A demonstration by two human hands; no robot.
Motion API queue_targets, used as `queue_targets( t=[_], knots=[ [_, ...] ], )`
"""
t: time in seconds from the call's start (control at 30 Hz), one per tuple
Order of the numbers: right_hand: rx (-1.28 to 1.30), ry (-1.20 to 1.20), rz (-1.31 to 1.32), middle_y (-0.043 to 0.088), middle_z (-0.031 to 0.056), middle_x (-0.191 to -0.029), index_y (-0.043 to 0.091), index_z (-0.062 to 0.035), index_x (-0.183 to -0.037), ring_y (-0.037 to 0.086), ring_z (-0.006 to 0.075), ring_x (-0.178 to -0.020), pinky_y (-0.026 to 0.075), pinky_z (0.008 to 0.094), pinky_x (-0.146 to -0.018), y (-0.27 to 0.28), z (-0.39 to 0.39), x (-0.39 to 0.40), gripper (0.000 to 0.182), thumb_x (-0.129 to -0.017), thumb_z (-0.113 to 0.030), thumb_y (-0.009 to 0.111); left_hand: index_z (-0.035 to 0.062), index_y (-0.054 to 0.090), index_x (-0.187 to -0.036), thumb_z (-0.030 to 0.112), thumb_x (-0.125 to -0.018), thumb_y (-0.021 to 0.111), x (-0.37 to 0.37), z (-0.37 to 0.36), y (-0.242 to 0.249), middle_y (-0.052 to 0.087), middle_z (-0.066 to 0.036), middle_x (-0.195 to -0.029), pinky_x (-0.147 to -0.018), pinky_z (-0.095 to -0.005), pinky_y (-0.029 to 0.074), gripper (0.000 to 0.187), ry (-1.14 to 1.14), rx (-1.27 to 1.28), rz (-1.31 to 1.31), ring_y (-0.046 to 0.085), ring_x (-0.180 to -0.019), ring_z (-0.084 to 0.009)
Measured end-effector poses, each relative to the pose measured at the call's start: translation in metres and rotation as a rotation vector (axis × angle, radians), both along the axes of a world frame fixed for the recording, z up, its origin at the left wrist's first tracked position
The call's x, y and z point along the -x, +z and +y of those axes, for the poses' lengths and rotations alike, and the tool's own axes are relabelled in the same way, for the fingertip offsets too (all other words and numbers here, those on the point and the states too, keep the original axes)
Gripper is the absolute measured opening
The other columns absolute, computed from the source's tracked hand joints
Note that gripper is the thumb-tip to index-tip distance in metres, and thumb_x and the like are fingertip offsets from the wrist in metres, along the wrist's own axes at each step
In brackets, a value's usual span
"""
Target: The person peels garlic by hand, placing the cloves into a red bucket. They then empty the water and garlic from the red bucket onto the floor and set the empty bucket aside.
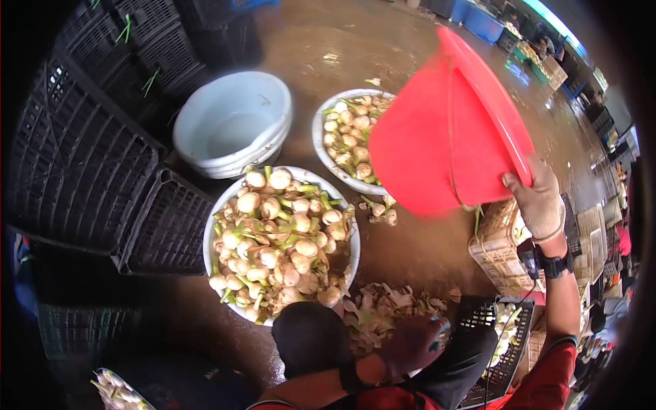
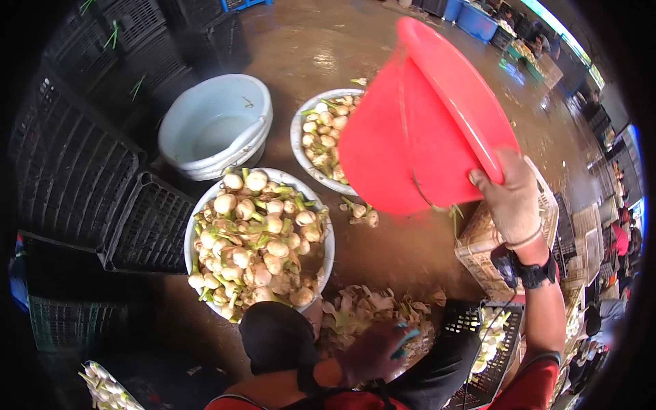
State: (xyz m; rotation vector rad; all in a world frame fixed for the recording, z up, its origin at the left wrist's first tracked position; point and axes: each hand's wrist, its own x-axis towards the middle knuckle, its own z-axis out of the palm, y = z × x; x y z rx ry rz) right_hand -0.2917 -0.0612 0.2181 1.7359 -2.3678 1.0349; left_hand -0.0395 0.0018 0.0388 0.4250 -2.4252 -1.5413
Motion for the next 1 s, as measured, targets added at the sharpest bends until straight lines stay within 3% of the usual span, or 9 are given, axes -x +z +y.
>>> queue_targets(
  t=[0.07,0.2,0.23,0.4,0.47,0.53,0.67,0.93,1.0],
  knots=[
    [0.103,0.118,0.218,0.060,0.0155,-0.090,0.062,-0.0005,-0.099,0.059,0.0294,-0.084,0.047,0.0345,-0.078,0.008,-0.044,-0.032,0.024,-0.077,-0.004,0.069,0.0029,0.050,-0.125,0.017,-0.076,0.066,-0.010,0.005,0.009,0.053,-0.020,-0.115,-0.090,-0.0444,0.046,0.053,-0.010,-0.043,0.022,0.055,-0.105,-0.0382],
    [0.298,0.283,0.398,0.061,0.0185,-0.097,0.062,-0.0027,-0.102,0.059,0.0365,-0.091,0.048,0.0415,-0.081,0.000,-0.159,-0.091,0.029,-0.076,-0.013,0.072,0.0024,0.050,-0.125,0.016,-0.076,0.067,-0.027,0.005,0.007,0.053,-0.021,-0.113,-0.088,-0.0456,0.046,0.053,-0.067,-0.115,0.126,0.056,-0.101,-0.0380],
    [0.345,0.321,0.430,0.062,0.0176,-0.097,0.062,-0.0034,-0.102,0.059,0.0357,-0.092,0.048,0.0413,-0.082,-0.005,-0.189,-0.105,0.030,-0.076,-0.013,0.072,0.0010,0.054,-0.119,0.012,-0.071,0.070,-0.030,0.006,0.005,0.056,-0.019,-0.101,-0.081,-0.0439,0.048,0.052,0.016,-0.114,0.231,0.057,-0.093,-0.0358],
    [0.473,0.382,0.410,0.063,0.0131,-0.096,0.064,-0.0078,-0.102,0.060,0.0324,-0.095,0.050,0.0409,-0.085,-0.053,-0.325,-0.189,0.031,-0.075,-0.022,0.072,0.0002,0.054,-0.119,0.012,-0.071,0.070,-0.047,-0.015,0.015,0.055,-0.019,-0.098,-0.078,-0.0447,0.047,0.052,0.049,-0.163,0.251,0.057,-0.091,-0.0366],
    [0.603,0.383,0.377,0.063,0.0124,-0.095,0.063,-0.0092,-0.099,0.059,0.0319,-0.097,0.049,0.0408,-0.085,-0.088,-0.369,-0.222,0.027,-0.076,-0.023,0.069,0.0001,0.051,-0.125,0.017,-0.080,0.065,-0.056,-0.039,0.028,0.056,-0.020,-0.112,-0.082,-0.0439,0.048,0.050,-0.105,-0.346,0.191,0.054,-0.099,-0.0385],
    [0.429,0.416,0.461,0.063,0.0113,-0.097,0.063,-0.0092,-0.096,0.059,0.0307,-0.098,0.048,0.0418,-0.086,-0.114,-0.397,-0.248,0.023,-0.076,-0.021,0.067,0.0062,0.054,-0.125,0.019,-0.076,0.069,-0.056,-0.019,0.008,0.058,-0.019,-0.114,-0.084,-0.0458,0.046,0.053,0.043,-0.207,0.279,0.057,-0.100,-0.0390],
    [-0.055,0.358,0.318,0.062,0.0126,-0.103,0.062,-0.0085,-0.105,0.057,0.0304,-0.103,0.045,0.0434,-0.091,-0.149,-0.414,-0.293,0.028,-0.081,-0.021,0.062,0.0043,0.053,-0.123,0.017,-0.074,0.069,-0.060,-0.028,-0.001,0.057,-0.019,-0.108,-0.081,-0.0452,0.047,0.053,0.049,-0.289,0.298,0.057,-0.096,-0.0376],
    [-0.040,0.601,0.228,0.059,0.0145,-0.115,0.060,-0.0070,-0.113,0.055,0.0301,-0.110,0.042,0.0414,-0.098,-0.158,-0.346,-0.224,0.031,-0.084,-0.019,0.056,0.0008,0.053,-0.120,0.013,-0.070,0.070,-0.060,-0.013,0.003,0.055,-0.019,-0.099,-0.075,-0.0443,0.047,0.054,0.077,-0.357,0.263,0.056,-0.091,-0.0353],
    [-0.139,0.562,0.202,0.061,0.0169,-0.106,0.064,-0.0064,-0.098,0.057,0.0330,-0.105,0.045,0.0427,-0.090,-0.165,-0.304,-0.176,0.022,-0.080,-0.016,0.057,0.0022,0.052,-0.122,0.014,-0.070,0.070,-0.060,-0.033,0.022,0.054,-0.018,-0.103,-0.075,-0.0435,0.046,0.056,0.104,-0.123,0.341,0.056,-0.092,-0.0335]
  ],
)
